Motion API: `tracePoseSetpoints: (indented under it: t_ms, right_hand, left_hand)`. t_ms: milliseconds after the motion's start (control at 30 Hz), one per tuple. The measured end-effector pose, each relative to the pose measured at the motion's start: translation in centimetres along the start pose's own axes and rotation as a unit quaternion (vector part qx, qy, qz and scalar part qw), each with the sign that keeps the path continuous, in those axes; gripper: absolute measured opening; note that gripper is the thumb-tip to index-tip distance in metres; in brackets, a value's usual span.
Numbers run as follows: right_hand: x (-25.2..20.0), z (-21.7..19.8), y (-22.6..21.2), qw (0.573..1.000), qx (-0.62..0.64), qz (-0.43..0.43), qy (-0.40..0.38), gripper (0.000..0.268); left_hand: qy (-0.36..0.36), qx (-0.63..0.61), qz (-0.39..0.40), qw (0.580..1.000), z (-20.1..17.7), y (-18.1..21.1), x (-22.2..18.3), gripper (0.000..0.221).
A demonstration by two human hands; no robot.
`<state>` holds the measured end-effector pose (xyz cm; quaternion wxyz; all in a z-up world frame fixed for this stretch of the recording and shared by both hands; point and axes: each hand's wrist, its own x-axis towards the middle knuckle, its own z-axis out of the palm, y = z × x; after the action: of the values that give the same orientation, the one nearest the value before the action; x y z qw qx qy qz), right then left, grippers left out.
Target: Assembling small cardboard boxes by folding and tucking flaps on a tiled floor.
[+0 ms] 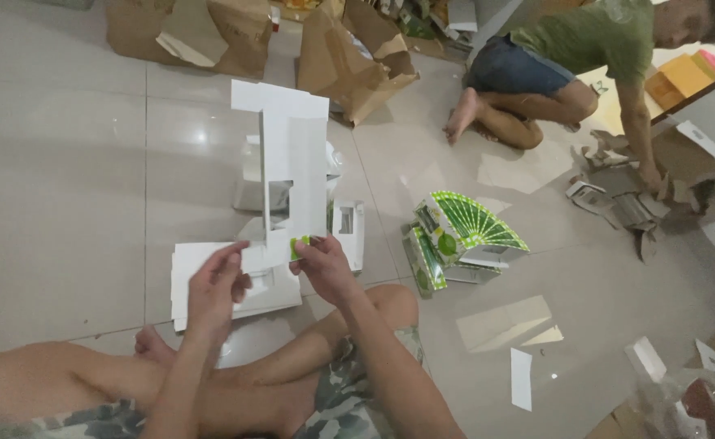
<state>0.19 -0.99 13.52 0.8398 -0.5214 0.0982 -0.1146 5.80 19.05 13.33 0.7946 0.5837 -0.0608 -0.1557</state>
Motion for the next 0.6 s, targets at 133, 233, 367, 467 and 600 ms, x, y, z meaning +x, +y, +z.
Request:
tracePoseSetpoints:
  t_ms: [133,233,367,467,600]
  right_hand:
    - [-0.4,3.6,0.7,0.987,-0.149,-0.059,0.030,0.023]
    - [-1.6,8.0,-0.6,0.981,-0.158,-0.066,0.092,0.019]
    - [-3.0,11.2,0.1,0.985,-0.137,-0.038,0.101,0.026]
    - [-3.3,11.7,-0.2,0.985,-0.162,-0.040,0.046,0.044]
    - [-3.6,10.4,0.2,0.979,-0.175,-0.093,-0.044,0.048]
  left_hand:
    - [-0.135,-0.288,-0.109,0.942,1.2,1.7,-0.8,0.052]
    - [-0.118,-0.259,-0.062,0.957,0.0,1.4,-0.9,0.072]
    - [-0.001,-0.080,0.028,0.996,-0.5,2.5,-2.2,0.056]
    - [0.074,-0.028,-0.020,0.997,-0.9,4.5,-2.5,0.034]
    - [0.135,-0.194,-0.069,0.969,-1.5,4.6,-2.0,0.013]
